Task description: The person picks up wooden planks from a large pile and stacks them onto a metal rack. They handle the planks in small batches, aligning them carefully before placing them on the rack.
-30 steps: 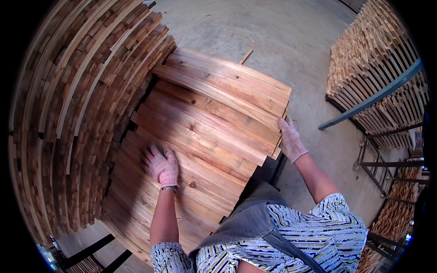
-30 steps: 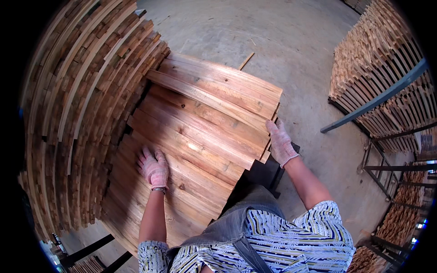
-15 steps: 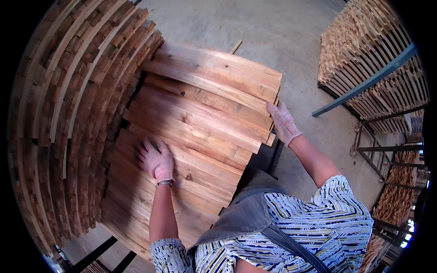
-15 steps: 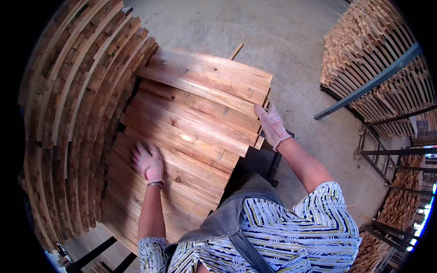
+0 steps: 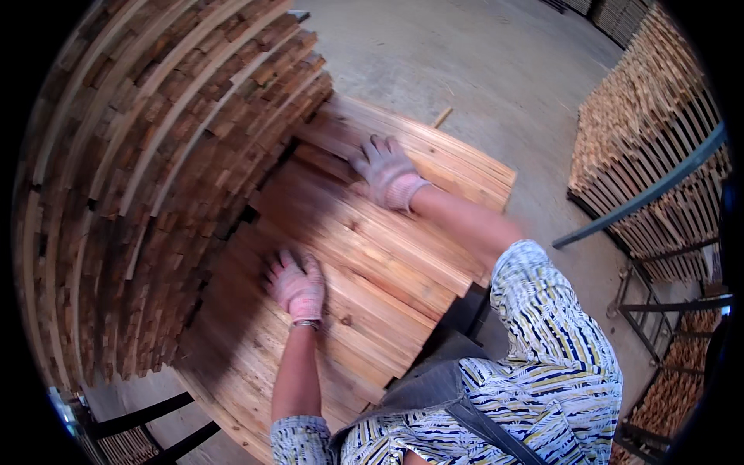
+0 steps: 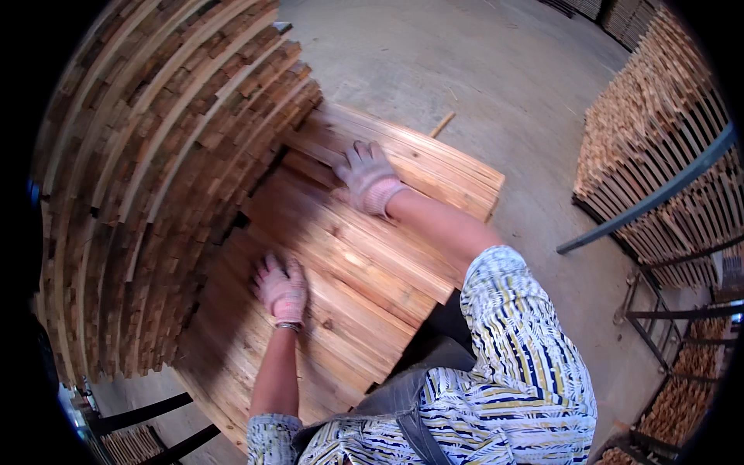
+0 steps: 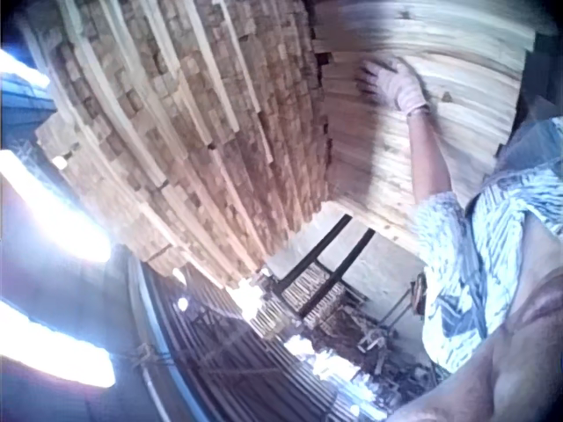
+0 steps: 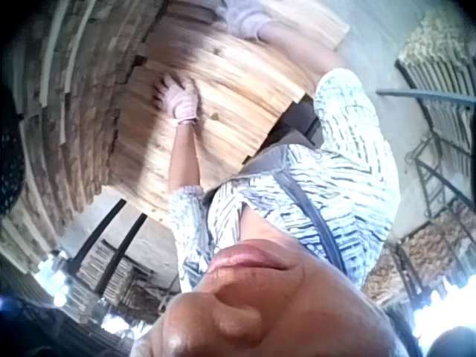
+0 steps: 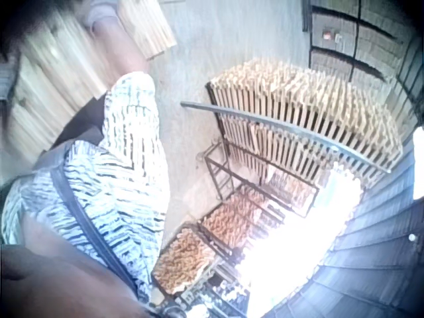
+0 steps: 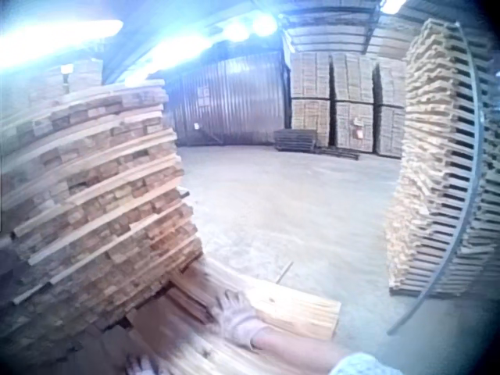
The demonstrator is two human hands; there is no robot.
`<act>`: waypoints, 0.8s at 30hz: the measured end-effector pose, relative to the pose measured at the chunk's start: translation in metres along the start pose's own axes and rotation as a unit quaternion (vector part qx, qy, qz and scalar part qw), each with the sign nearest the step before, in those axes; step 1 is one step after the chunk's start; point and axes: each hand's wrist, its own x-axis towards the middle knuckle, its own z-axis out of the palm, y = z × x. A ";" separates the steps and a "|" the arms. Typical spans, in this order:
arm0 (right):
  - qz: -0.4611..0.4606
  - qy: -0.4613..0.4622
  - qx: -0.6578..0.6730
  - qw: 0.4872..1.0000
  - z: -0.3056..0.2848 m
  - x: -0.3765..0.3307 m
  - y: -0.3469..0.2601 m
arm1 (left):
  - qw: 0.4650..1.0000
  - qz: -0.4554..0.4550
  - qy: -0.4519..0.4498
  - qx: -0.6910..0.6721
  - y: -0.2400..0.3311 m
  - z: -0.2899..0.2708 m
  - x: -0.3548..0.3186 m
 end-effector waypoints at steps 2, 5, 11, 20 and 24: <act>-0.033 0.132 0.024 0.990 0.035 0.012 0.006 | 0.999 -0.005 0.039 0.000 0.001 -0.002 0.009; -0.044 0.118 0.052 0.991 0.050 0.005 -0.008 | 0.999 -0.005 0.045 0.001 -0.016 0.019 -0.011; -0.098 0.032 0.163 0.981 0.028 0.018 0.039 | 1.000 0.004 0.016 -0.019 0.009 -0.001 0.003; 0.359 0.265 0.147 0.883 0.116 -0.164 0.212 | 0.999 -0.014 -0.027 0.027 0.002 0.005 0.000; 0.512 0.267 0.396 0.714 0.107 -0.139 0.149 | 0.997 -0.011 0.008 0.074 -0.004 0.006 -0.001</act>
